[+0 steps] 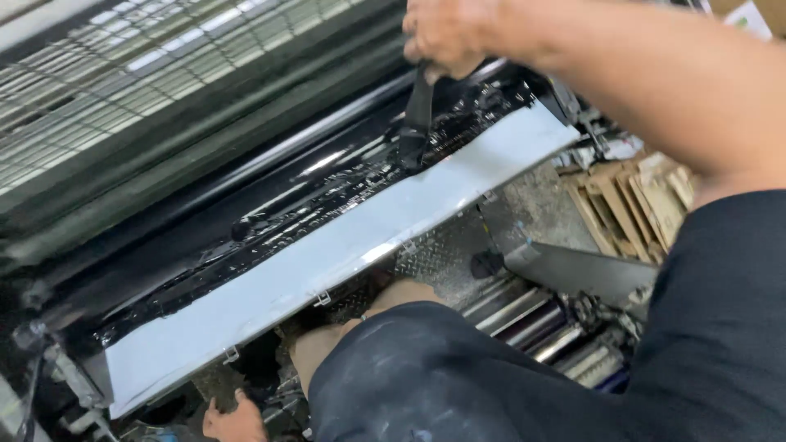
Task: Applying black and blue industrial inks onto the rollers of an offset printing press using a manual spatula.
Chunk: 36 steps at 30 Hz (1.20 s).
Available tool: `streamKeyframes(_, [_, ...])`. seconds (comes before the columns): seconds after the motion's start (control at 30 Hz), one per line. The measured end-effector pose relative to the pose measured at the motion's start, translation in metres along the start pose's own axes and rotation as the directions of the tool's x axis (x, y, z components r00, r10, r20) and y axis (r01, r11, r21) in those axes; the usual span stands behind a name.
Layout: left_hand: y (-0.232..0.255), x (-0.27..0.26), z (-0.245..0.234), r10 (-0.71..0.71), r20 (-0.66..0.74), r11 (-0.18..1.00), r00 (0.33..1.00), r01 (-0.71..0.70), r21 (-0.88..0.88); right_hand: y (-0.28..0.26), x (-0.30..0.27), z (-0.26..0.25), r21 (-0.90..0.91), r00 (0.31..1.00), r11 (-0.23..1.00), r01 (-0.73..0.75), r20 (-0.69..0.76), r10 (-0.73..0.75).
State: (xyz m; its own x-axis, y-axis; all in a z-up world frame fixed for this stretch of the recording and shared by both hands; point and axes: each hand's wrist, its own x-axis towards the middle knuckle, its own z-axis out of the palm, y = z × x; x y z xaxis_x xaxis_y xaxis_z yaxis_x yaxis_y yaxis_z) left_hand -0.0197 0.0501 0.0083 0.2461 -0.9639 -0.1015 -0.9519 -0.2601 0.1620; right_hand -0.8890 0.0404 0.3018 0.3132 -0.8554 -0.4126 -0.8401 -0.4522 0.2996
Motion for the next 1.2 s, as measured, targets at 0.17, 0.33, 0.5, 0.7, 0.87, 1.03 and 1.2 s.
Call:
streamKeyframes(0.17, [-0.009,-0.015,0.0,-0.096,-0.026,0.99,0.995,0.098,0.097,-0.036,0.055,0.022,0.134,0.961,0.986,-0.1,0.271,0.061])
streamKeyframes(0.33, [-0.03,-0.03,-0.001,-0.194,-0.101,0.954,0.976,0.211,0.211,-0.03,0.088,0.034,0.057,0.94,0.988,-0.143,0.319,0.118])
streamKeyframes(0.5, [-0.006,-0.047,-0.032,-0.317,0.002,0.948,0.949,0.316,0.033,-0.023,0.081,0.062,-0.129,0.924,0.973,-0.194,0.308,0.225])
streamKeyframes(0.7, [-0.015,-0.023,-0.028,-0.014,-0.025,0.999,1.0,0.016,0.05,-0.025,0.035,0.074,-0.003,0.879,0.897,-0.443,0.193,0.435])
streamKeyframes(0.87, [-0.014,0.01,-0.027,-0.053,-0.004,0.998,0.999,0.053,-0.015,-0.054,-0.033,0.027,-0.208,0.857,0.854,-0.477,0.108,0.504])
streamKeyframes(1.03, [-0.006,0.015,-0.046,0.043,-0.025,0.996,0.999,-0.045,-0.079,-0.085,-0.084,-0.004,-0.123,0.861,0.855,-0.504,0.006,0.509])
streamKeyframes(1.2, [-0.038,0.03,-0.042,-0.035,-0.107,0.992,0.994,0.022,-0.124,-0.138,0.0,0.059,0.869,0.77,0.38,-0.318,0.003,0.638])
